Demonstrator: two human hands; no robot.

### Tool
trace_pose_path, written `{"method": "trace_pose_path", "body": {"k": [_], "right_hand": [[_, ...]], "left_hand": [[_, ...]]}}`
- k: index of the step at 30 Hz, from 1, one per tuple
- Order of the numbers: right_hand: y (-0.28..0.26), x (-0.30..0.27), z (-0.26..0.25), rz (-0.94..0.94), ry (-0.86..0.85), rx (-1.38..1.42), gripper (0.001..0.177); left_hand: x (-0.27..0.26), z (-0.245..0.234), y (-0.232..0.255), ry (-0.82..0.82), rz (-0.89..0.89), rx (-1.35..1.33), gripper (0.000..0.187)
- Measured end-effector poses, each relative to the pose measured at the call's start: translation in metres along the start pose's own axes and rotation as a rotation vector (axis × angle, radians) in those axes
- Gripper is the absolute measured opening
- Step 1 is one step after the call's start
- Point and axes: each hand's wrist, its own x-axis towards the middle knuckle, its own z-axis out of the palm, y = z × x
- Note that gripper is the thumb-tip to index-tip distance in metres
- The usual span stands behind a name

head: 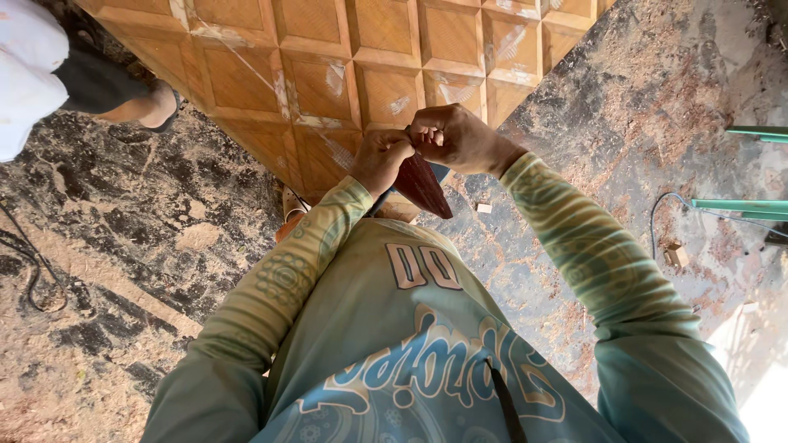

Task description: The person uses an electric sander to smooth the surface of a large wooden panel featuring a geometric 3D pattern. They systematically move the tool across the raised sections and then pause to manually adjust the sanding pad on the machine.

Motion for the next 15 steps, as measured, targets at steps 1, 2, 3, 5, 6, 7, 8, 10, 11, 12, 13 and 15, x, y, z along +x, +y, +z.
{"method": "trace_pose_path", "body": {"k": [1, 2, 3, 5, 6, 7, 8, 10, 11, 12, 13, 15], "right_hand": [[0.000, 0.001, 0.001, 0.054, -0.010, 0.016, 0.004], [0.000, 0.000, 0.003, 0.044, 0.018, 0.038, 0.004], [0.000, -0.002, 0.005, 0.033, 0.046, 0.059, 0.004], [-0.002, -0.006, 0.009, 0.012, 0.097, 0.145, 0.003], [-0.004, -0.007, 0.011, -0.003, 0.118, 0.208, 0.003], [-0.004, -0.007, 0.011, -0.019, 0.138, 0.272, 0.003], [-0.006, -0.008, 0.011, 0.001, 0.133, 0.263, 0.004], [-0.007, -0.009, 0.009, 0.041, 0.125, 0.243, 0.006], [-0.006, -0.009, 0.005, 0.060, 0.100, 0.218, 0.011], [-0.006, -0.009, 0.001, 0.086, 0.078, 0.196, 0.016], [-0.006, -0.010, -0.003, 0.112, 0.055, 0.173, 0.021], [-0.006, -0.008, -0.011, 0.042, 0.002, 0.071, 0.014]], "left_hand": [[0.000, -0.003, 0.000, -0.013, -0.017, -0.014, 0.018], [0.000, -0.004, -0.001, -0.029, -0.007, -0.045, 0.018], [0.000, -0.006, -0.001, -0.045, 0.002, -0.076, 0.018], [0.000, -0.008, 0.002, -0.072, 0.015, -0.119, 0.018], [0.000, -0.010, 0.005, -0.079, 0.021, -0.128, 0.018], [0.001, -0.011, 0.008, -0.086, 0.028, -0.138, 0.018], [0.000, -0.012, 0.012, -0.086, 0.050, -0.028, 0.019], [-0.001, -0.013, 0.021, -0.091, 0.094, 0.190, 0.020], [-0.002, -0.013, 0.026, -0.098, 0.098, 0.207, 0.020], [-0.005, -0.011, 0.029, -0.111, 0.098, 0.219, 0.020], [-0.009, -0.009, 0.033, -0.125, 0.098, 0.232, 0.020], [-0.011, -0.006, 0.041, -0.111, 0.085, 0.274, 0.020]]}}
